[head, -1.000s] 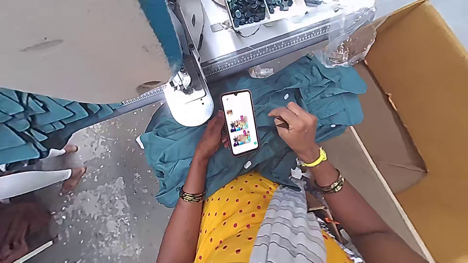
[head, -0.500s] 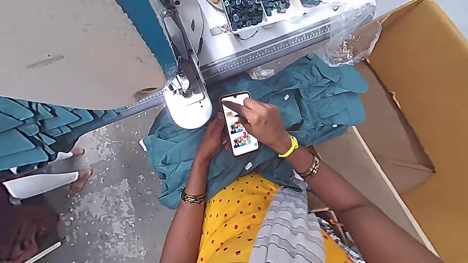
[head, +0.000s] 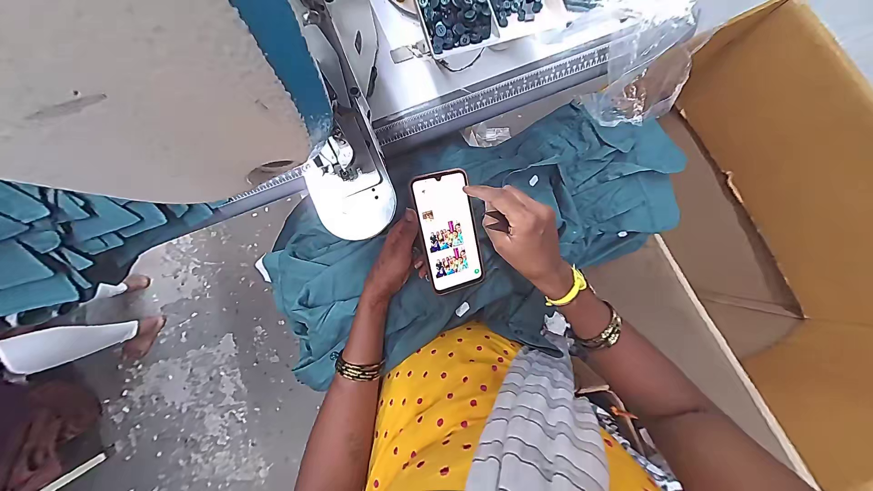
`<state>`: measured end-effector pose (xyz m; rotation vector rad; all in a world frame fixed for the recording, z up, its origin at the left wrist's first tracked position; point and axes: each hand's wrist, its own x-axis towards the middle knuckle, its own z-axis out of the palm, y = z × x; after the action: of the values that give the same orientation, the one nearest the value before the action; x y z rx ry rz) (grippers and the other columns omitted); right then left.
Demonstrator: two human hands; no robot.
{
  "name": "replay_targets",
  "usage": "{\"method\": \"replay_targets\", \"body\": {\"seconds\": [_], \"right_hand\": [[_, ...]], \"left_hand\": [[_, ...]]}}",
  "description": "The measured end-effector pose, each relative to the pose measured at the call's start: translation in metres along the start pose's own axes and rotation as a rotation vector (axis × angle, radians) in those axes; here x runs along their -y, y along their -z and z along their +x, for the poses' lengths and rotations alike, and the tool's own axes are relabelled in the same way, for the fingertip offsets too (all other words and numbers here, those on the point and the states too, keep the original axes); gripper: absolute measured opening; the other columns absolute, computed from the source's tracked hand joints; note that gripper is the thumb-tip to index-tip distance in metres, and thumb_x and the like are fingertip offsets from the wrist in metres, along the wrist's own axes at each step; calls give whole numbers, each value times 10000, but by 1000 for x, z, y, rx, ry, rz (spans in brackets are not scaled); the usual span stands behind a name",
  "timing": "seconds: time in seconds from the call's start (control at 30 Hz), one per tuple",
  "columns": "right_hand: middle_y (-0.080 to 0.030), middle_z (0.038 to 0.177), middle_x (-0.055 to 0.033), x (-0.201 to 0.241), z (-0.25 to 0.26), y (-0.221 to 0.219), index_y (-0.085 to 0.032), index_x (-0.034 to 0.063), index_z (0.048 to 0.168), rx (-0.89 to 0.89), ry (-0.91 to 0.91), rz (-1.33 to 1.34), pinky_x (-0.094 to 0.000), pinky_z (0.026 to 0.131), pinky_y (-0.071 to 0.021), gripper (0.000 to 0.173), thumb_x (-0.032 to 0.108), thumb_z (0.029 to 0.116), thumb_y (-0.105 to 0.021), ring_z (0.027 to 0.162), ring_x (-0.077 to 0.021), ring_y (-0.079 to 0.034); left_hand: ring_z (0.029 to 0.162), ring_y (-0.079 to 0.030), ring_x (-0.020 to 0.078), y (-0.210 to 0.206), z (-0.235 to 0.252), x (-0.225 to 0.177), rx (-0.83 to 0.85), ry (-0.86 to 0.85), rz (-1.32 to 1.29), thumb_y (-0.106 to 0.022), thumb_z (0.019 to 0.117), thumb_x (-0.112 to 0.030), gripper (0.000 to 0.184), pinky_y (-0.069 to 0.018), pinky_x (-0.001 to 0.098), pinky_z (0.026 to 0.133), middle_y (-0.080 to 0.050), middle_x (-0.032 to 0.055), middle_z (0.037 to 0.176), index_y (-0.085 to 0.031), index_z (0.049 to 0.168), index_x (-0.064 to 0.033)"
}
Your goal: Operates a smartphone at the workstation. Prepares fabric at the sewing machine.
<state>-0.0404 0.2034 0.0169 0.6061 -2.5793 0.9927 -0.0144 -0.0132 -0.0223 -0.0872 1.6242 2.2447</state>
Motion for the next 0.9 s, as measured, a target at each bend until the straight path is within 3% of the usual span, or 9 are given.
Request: {"method": "replay_targets", "body": {"seconds": [0.2, 0.37, 0.53, 0.7, 0.9], "right_hand": [[-662, 827, -88, 3, -10, 0, -745, 118, 1240, 37, 22, 19, -360, 518, -496, 404, 14, 860, -655, 628, -199, -616], [-527, 663, -47, 8, -18, -6, -806, 137, 1124, 44, 206, 19, -295, 467, -407, 261, 116, 922, -641, 538, -162, -517], [-562, 661, -51, 8, -26, -7, -815, 188, 1103, 100, 356, -5, -301, 489, -418, 269, 95, 927, -633, 569, -178, -556], [-589, 688, -82, -8, -28, 5, -776, 71, 903, -14, 160, -154, -350, 480, -465, 106, 95, 882, -675, 576, -220, -592], [-550, 682, -68, -6, -28, 6, -779, 72, 919, -79, 89, -81, -313, 474, -424, 131, 95, 893, -652, 549, -184, -534]], "left_hand": [[420, -479, 1, -3, -1, -2, -10, -4, 16, -285, 1094, -484, 421, -439, 146, 412, -594, -63, 619, -581, 1046, -188], [413, -475, 2, -2, -1, -1, -13, -1, 18, -242, 1106, -450, 440, -439, 144, 410, -584, -60, 604, -578, 1020, -179], [417, -478, -1, -2, 0, -1, -18, -1, 19, -246, 1107, -445, 430, -439, 141, 413, -587, -63, 608, -575, 1021, -182], [419, -475, 1, -2, -2, -2, -26, 10, 13, -243, 1109, -435, 421, -435, 141, 413, -587, -62, 613, -572, 1039, -182], [411, -478, 0, -5, -2, -4, -49, 26, 30, -203, 1117, -403, 433, -443, 143, 406, -592, -63, 615, -568, 1049, -181]]}}
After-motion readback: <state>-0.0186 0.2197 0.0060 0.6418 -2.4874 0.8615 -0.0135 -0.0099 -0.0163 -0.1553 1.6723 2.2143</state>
